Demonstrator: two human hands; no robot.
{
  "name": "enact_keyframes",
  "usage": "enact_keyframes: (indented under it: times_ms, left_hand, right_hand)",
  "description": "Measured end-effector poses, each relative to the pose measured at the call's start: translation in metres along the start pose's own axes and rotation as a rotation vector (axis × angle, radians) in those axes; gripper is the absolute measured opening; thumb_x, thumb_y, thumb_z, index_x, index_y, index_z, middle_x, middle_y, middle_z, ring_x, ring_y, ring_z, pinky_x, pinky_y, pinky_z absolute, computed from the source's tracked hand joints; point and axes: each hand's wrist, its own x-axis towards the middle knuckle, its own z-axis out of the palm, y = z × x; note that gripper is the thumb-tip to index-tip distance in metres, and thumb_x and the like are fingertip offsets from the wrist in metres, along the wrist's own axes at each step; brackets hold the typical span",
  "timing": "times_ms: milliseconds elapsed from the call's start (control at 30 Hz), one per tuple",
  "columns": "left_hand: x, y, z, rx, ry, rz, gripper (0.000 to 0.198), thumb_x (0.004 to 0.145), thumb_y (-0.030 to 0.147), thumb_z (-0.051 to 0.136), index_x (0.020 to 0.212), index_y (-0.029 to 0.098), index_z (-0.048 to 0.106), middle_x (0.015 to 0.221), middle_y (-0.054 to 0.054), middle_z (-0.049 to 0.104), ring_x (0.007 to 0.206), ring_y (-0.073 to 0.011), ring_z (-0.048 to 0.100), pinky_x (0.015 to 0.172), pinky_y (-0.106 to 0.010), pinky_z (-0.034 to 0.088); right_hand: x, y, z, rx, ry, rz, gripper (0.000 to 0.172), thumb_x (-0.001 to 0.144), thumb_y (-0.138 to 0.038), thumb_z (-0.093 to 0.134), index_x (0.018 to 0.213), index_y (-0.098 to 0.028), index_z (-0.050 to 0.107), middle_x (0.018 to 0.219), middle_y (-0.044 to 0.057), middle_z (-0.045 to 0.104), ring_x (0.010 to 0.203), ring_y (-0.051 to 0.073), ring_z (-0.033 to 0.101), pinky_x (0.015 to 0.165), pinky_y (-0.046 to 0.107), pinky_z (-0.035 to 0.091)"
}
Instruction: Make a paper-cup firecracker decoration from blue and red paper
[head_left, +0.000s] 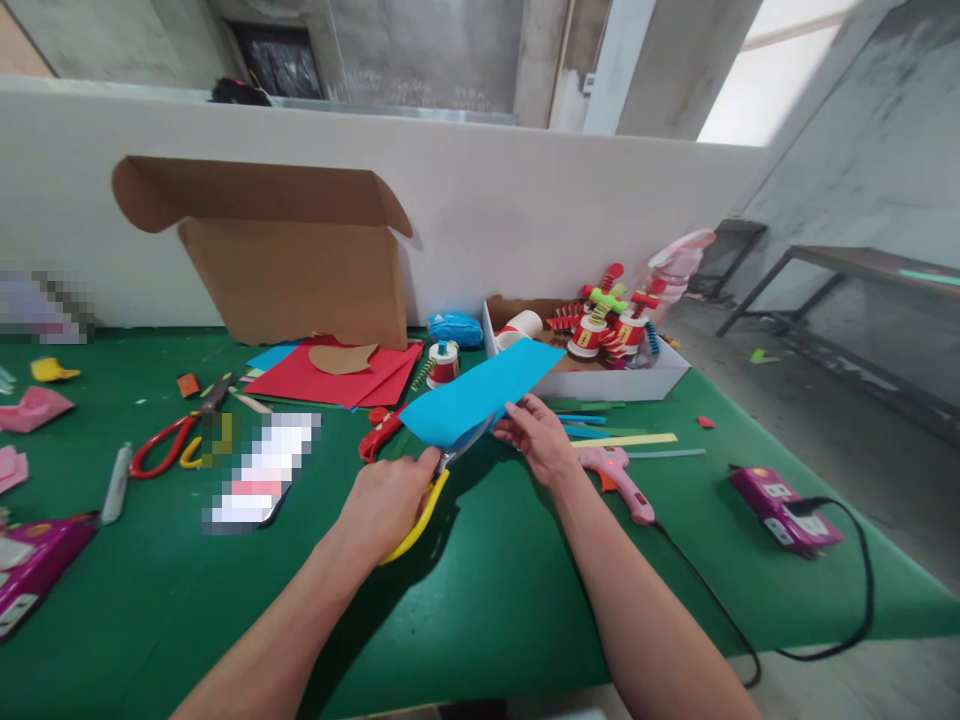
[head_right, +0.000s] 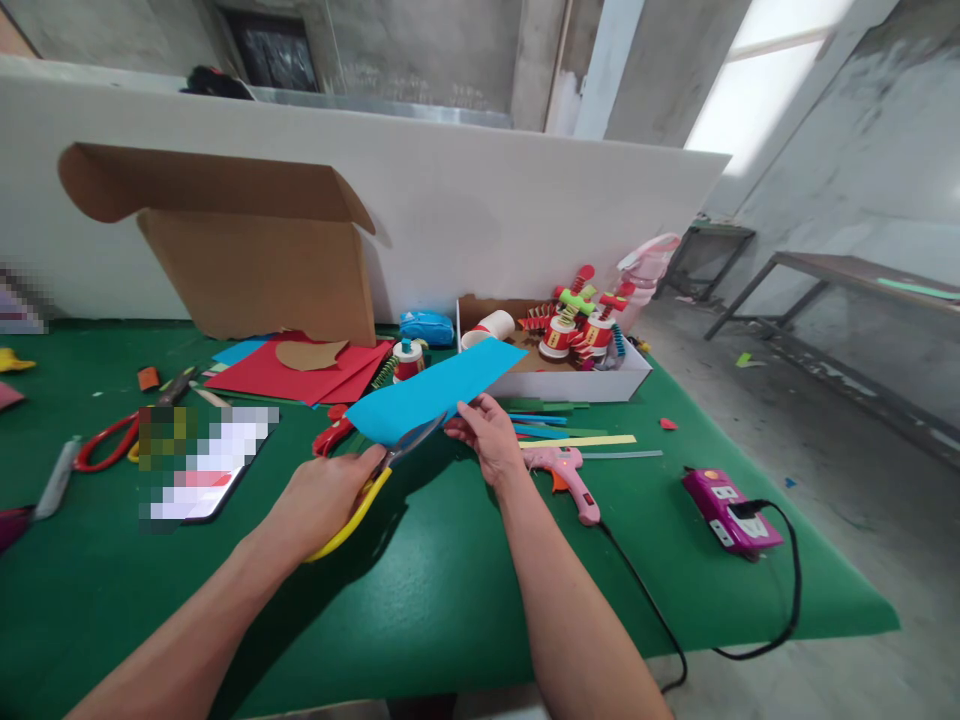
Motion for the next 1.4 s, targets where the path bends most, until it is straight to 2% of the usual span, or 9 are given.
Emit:
enact_keyframes:
  times_ms: [200,700,1000,1400]
  left_hand:
    - [-0.0013,0.0022,-0.0008,0.01,0.002,-0.004,0.03,0.088,0.019,0.036,0.114,0.019,0.051,0.091,-0.012,0.068,0.08,-0.0288,0.068,0.067,-0.038,0.05]
    - [0.0007,0.0022,0.0033,0.035,0.04,-0.027,0.034,0.089,0.022,0.036,0.12,0.02,0.049,0.097,-0.013,0.067,0.082,-0.0299,0.067,0.065,-0.04,0.052]
    - [0.0013,0.0023,0.0034,0.036,0.052,-0.035,0.032,0.088,0.019,0.036,0.116,0.02,0.051,0.097,-0.012,0.066,0.08,-0.0283,0.066,0.064,-0.039,0.051]
    - [0.0015,0.0019,0.0024,0.032,0.058,-0.028,0.031,0.087,0.018,0.037,0.116,0.019,0.05,0.097,-0.012,0.066,0.081,-0.0278,0.066,0.064,-0.038,0.051]
  right_hand:
    - [0.0013,-0.0042,-0.0033,-0.021,0.022,-0.084,0.04,0.054,-0.036,0.084,0.081,-0.022,0.058,0.064,-0.005,0.063,0.056,0.01,0.06,0.057,0.022,0.052]
    - [-0.0011,-0.0005,0.0024,-0.053,0.003,-0.113,0.041,0.055,-0.037,0.082,0.084,-0.021,0.059,0.064,-0.005,0.064,0.058,0.01,0.061,0.058,0.022,0.051]
    - [-0.0017,0.0023,0.0063,-0.109,0.027,-0.172,0.037,0.058,-0.039,0.08,0.081,-0.021,0.057,0.062,-0.005,0.063,0.057,0.011,0.061,0.059,0.024,0.052]
    - [-0.0022,0.0025,0.0042,-0.09,-0.011,-0.111,0.037,0.058,-0.038,0.08,0.08,-0.02,0.056,0.064,-0.005,0.063,0.061,0.011,0.062,0.061,0.024,0.052]
